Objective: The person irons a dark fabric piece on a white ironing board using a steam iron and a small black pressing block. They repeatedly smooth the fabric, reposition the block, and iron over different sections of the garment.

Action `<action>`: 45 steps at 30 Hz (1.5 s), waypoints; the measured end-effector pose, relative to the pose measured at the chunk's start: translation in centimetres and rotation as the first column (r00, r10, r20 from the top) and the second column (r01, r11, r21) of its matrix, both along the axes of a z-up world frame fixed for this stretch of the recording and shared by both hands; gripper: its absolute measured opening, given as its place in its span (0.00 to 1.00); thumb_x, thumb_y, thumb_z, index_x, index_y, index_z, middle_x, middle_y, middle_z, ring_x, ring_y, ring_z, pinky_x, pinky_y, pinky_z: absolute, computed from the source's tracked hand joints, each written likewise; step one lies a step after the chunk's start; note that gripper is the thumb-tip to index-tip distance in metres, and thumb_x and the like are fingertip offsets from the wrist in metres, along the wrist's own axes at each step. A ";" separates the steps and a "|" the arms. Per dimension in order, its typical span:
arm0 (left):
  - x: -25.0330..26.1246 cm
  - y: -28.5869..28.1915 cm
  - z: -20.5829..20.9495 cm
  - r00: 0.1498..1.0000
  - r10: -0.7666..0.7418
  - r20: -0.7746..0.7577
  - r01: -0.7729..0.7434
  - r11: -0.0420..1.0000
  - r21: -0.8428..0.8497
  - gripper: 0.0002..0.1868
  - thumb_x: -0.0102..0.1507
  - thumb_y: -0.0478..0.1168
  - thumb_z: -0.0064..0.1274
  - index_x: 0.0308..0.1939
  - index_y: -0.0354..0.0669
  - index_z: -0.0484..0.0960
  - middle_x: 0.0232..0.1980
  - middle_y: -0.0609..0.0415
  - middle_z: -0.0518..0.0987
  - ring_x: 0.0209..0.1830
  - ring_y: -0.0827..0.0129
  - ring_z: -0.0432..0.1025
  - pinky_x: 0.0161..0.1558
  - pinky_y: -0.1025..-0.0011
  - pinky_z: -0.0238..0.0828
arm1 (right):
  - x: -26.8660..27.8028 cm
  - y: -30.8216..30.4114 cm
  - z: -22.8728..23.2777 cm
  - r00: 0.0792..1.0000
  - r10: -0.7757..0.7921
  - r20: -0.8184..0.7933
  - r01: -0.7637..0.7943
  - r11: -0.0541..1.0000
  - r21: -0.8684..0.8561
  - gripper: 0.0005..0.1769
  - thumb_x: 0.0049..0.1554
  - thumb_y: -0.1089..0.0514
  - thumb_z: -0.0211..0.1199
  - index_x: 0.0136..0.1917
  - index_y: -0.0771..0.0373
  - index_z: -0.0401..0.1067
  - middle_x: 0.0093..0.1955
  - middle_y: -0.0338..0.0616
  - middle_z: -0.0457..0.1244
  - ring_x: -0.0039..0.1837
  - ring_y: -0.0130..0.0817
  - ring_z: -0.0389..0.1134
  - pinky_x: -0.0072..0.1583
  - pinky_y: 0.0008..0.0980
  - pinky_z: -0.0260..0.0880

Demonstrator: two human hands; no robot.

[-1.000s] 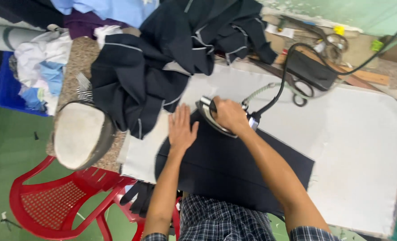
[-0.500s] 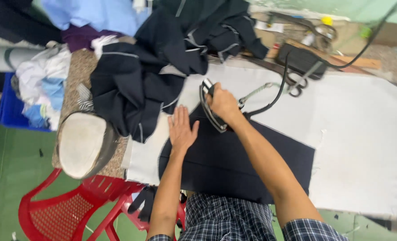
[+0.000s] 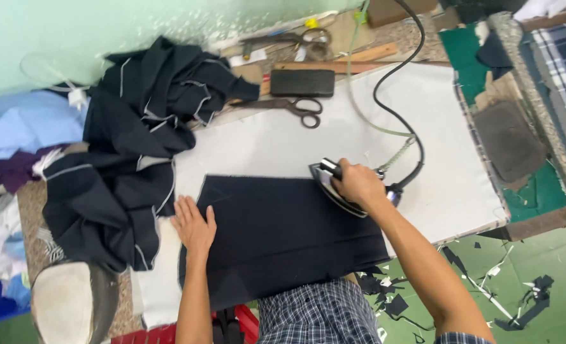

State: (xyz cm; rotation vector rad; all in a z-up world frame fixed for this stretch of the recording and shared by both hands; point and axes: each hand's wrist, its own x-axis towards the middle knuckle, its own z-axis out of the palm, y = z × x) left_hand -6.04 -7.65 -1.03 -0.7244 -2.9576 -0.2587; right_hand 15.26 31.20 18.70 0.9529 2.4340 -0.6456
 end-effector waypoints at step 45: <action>8.0 17.6 5.4 0.715 -0.690 0.117 0.668 0.723 0.176 0.40 0.55 0.61 0.62 0.68 0.51 0.76 0.54 0.43 0.74 0.52 0.50 0.71 0.48 0.56 0.70 | 4.4 5.1 -3.3 0.992 -0.042 -0.120 0.043 0.999 0.010 0.22 0.57 0.47 0.59 0.61 0.60 0.68 0.48 0.60 0.71 0.55 0.58 0.74 0.57 0.54 0.74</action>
